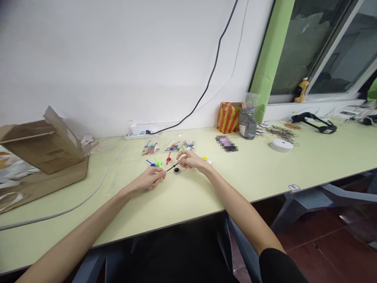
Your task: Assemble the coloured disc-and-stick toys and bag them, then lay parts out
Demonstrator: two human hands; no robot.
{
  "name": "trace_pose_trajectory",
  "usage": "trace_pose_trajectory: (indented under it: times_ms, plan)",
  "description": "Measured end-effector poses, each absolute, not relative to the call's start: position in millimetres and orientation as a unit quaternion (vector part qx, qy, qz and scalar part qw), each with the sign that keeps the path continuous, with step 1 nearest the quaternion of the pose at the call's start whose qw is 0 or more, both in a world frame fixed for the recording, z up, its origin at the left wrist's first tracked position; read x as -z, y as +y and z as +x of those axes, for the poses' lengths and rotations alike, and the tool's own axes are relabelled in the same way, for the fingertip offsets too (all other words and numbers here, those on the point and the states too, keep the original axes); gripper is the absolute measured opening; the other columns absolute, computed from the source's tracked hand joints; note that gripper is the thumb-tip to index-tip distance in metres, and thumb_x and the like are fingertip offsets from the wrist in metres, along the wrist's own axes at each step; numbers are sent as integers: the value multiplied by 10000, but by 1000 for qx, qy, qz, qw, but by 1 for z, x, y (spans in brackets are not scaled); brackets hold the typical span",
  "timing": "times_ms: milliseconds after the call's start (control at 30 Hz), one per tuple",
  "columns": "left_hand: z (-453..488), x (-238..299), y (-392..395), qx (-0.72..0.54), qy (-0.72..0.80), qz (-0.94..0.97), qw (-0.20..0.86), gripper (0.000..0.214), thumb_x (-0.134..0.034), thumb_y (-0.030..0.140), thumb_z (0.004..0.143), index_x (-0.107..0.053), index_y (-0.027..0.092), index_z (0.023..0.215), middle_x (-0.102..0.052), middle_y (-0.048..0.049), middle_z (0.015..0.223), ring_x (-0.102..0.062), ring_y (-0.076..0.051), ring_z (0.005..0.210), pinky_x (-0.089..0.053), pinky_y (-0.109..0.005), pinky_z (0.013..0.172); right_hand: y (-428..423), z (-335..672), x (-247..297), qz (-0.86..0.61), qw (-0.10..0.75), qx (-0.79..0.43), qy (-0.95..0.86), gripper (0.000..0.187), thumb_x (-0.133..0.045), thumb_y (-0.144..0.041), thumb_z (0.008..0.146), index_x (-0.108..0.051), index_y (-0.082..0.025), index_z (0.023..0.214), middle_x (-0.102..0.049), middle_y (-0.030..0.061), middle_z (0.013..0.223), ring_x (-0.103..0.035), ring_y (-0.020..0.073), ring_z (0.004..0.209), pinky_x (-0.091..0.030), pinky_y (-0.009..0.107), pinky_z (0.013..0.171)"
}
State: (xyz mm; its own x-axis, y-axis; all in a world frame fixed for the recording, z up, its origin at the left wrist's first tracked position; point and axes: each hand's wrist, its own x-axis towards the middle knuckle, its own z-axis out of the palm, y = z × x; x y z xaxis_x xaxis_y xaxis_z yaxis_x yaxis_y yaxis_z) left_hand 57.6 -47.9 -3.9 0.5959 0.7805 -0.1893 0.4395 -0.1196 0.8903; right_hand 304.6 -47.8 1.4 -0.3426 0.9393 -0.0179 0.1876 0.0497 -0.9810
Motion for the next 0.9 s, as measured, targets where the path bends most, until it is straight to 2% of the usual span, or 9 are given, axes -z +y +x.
trace_pose_trajectory:
  times_ms: [200,433,633,767,900]
  plan:
    - [65,4,-45,-163,464,714,498,390,-583,535,847,-588,156,756,-287,98,420,-219,-52,356,-150,-202,392,-45,307,1,-508,322,-542,-587,233,-631,-178,695,-563,-200,916,-557,-55,559,-309,50,395,-154,179,396]
    - [70,5,-42,-143,462,720,497,293,-556,427,849,-568,167,716,-296,89,403,-228,-59,346,-164,-203,389,-41,309,8,-542,302,-536,-572,211,-673,-176,708,-581,-200,897,-553,-47,543,-283,45,376,-147,178,381]
    - [74,3,-46,-153,460,735,475,229,-561,348,810,-509,187,655,-309,80,427,-243,-68,373,-174,-217,402,-39,308,13,-566,276,-486,-606,197,-631,-132,728,-580,-200,905,-521,-73,504,-333,59,365,-197,177,367]
    - [76,2,-48,-165,444,754,456,217,-605,288,745,-489,176,600,-390,54,479,-321,-72,426,-203,-219,431,-36,306,18,-552,278,-453,-643,184,-591,-78,717,-568,-189,862,-508,-78,488,-373,73,403,-246,181,395]
    - [72,0,-49,-146,443,752,465,235,-566,332,797,-488,183,632,-364,64,448,-285,-69,384,-192,-218,400,-37,307,21,-534,292,-426,-669,144,-571,-107,765,-577,-183,887,-513,-73,528,-411,84,453,-286,187,441]
